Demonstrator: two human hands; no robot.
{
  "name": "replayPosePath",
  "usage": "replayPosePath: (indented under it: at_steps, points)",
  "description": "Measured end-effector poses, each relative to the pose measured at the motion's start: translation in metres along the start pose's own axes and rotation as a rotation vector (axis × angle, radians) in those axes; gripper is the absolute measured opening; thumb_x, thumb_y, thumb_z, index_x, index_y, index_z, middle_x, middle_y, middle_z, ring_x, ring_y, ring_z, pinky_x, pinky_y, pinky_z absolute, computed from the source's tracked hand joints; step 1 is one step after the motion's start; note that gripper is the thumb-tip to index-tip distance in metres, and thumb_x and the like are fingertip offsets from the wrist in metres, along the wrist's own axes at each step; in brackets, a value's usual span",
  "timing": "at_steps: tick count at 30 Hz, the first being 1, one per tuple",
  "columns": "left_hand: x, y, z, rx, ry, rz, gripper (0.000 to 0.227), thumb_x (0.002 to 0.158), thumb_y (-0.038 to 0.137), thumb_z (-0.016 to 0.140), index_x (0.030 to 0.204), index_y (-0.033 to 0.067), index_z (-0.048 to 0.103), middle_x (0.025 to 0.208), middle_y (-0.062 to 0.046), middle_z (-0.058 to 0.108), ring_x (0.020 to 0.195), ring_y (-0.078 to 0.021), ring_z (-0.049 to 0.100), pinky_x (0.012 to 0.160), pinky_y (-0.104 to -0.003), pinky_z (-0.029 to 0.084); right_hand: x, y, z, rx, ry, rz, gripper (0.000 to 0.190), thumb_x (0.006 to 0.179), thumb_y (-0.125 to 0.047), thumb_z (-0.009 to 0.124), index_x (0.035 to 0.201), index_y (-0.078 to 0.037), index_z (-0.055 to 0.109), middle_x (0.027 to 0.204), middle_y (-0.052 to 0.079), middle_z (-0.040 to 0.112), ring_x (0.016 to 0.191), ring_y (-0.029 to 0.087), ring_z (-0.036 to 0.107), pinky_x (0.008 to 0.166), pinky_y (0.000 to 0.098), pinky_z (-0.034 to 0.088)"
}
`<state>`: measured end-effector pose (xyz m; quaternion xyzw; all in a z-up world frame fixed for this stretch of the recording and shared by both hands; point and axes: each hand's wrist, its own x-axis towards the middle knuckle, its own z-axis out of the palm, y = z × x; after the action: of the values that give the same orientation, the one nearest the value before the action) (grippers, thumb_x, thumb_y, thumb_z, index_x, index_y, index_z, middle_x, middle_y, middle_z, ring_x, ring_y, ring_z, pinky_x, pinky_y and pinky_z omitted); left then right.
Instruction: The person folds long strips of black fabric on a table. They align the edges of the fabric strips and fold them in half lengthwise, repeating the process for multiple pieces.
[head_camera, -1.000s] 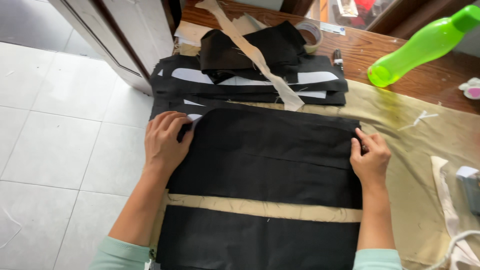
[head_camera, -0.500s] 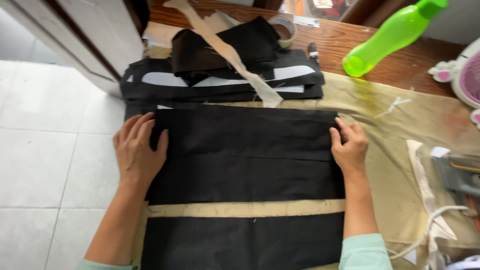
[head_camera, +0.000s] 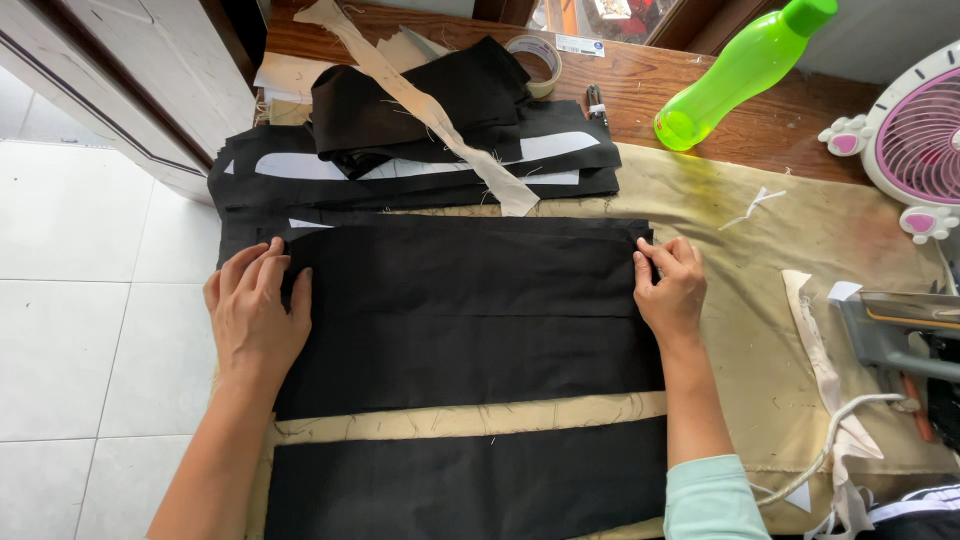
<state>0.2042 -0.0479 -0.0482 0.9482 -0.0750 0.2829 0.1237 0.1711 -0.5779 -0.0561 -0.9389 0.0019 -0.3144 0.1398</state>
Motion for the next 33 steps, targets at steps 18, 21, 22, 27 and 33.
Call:
replayPosePath:
  at_steps: [18,21,22,27,33]
  points:
    - [0.005,0.005,-0.009,-0.055,-0.016,-0.02,0.02,0.095,0.025,0.078,0.104,0.008,0.072,0.126,-0.003,0.075,0.124,-0.0234,0.064,0.098,-0.04,0.046,0.009,-0.021,-0.015,-0.02,0.078,-0.126,0.017,0.078,-0.005,0.08,0.086,-0.017,0.072,0.104,-0.003,0.076,0.097,0.023,0.062,0.085,0.0357,0.041]
    - [0.006,0.006,-0.011,-0.079,-0.031,-0.036,0.019,0.095,0.025,0.078,0.104,0.0082,0.073,0.126,-0.003,0.074,0.123,-0.0239,0.064,0.097,-0.04,0.047,0.008,-0.021,-0.014,0.087,0.067,-0.057,0.021,0.077,-0.002,0.079,0.08,-0.02,0.068,0.099,-0.007,0.078,0.094,0.02,0.065,0.085,0.0332,0.041]
    - [0.006,0.005,-0.01,-0.079,-0.032,-0.037,0.019,0.095,0.025,0.078,0.104,0.0082,0.073,0.126,-0.003,0.074,0.123,-0.0239,0.064,0.097,-0.04,0.047,0.007,-0.022,-0.014,0.087,0.065,-0.057,0.021,0.077,-0.002,0.079,0.08,-0.02,0.068,0.099,-0.007,0.078,0.094,0.02,0.065,0.085,0.0332,0.041]
    - [0.006,0.005,-0.01,-0.115,-0.021,-0.058,0.02,0.093,0.024,0.08,0.102,0.0074,0.072,0.126,-0.003,0.074,0.122,-0.0246,0.064,0.096,-0.04,0.047,0.011,-0.033,-0.022,0.319,0.087,0.149,0.035,0.076,0.003,0.088,0.107,-0.011,0.077,0.095,0.006,0.076,0.086,0.023,0.068,0.083,0.0319,0.05]
    - [0.004,0.001,-0.005,-0.138,-0.003,-0.061,0.02,0.091,0.024,0.08,0.101,0.0083,0.072,0.126,-0.001,0.073,0.119,-0.0244,0.063,0.094,-0.039,0.046,0.006,-0.009,-0.032,0.495,-0.007,0.252,0.038,0.074,0.0,0.094,0.109,-0.007,0.08,0.086,0.006,0.068,0.083,0.014,0.06,0.087,0.0279,0.049]
